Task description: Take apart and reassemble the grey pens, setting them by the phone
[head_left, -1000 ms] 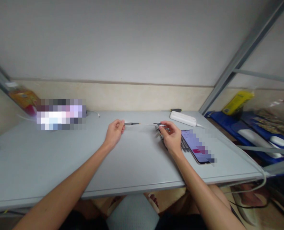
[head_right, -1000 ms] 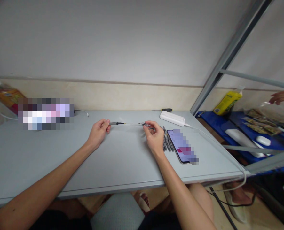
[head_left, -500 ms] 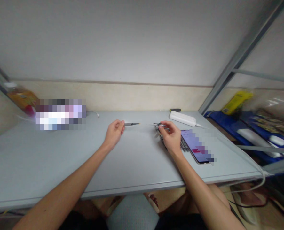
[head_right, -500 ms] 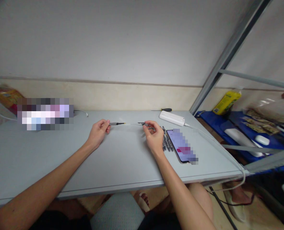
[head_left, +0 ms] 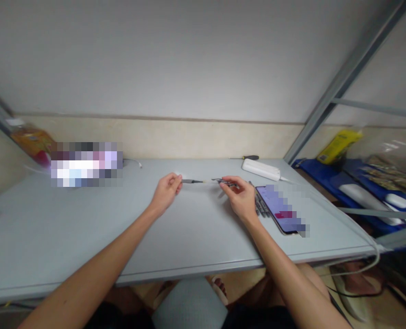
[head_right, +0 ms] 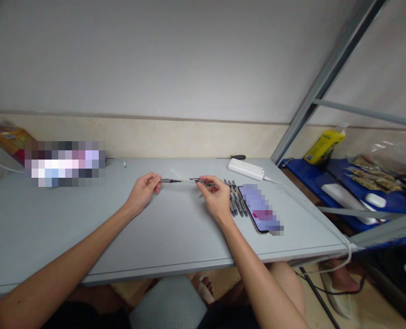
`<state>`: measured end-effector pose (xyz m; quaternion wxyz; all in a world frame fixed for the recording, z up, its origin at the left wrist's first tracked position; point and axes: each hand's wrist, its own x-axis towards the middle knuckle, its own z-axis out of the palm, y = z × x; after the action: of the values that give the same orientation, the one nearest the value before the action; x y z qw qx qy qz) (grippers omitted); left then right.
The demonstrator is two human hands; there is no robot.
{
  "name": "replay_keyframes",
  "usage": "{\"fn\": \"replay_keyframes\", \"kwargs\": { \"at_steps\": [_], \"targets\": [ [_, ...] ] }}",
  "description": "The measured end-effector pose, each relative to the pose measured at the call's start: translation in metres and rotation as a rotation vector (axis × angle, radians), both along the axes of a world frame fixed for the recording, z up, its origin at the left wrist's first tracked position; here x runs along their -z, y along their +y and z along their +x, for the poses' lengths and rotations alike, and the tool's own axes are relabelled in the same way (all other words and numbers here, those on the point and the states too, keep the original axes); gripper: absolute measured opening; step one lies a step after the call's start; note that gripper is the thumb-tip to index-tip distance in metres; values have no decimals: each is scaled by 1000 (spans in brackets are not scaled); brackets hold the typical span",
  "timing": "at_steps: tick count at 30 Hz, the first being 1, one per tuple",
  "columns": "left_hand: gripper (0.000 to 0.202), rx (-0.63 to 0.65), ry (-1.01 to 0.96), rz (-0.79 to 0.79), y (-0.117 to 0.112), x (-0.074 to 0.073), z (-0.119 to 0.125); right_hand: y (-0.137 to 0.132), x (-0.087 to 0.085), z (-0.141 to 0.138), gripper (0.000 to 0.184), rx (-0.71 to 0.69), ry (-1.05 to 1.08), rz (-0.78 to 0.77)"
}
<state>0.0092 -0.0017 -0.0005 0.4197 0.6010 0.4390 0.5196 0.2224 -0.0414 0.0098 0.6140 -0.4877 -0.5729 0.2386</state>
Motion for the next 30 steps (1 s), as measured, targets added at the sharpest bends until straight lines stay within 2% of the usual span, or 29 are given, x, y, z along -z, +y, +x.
{"fn": "replay_keyframes", "kwargs": {
  "at_steps": [11,17,19,22,27,30],
  "targets": [
    [28,123,-137,-117,3,6,0,-1,1,-1,23,-41,-83,-81],
    [26,143,-101,-92,-1,3,2,-9,-3,-1,53,-14,-217,-136],
    [26,127,-95,-81,-2,1,2,-9,-2,0,48,-7,-233,-101],
    [25,68,-100,-74,-1,0,1,-7,-1,1,25,-55,-222,-12],
    [27,35,-138,-100,2,2,0,-5,1,0,20,-68,-268,-24],
    [28,73,-146,-107,1,2,1,-6,2,0,41,-49,-318,-70]
  ]
}}
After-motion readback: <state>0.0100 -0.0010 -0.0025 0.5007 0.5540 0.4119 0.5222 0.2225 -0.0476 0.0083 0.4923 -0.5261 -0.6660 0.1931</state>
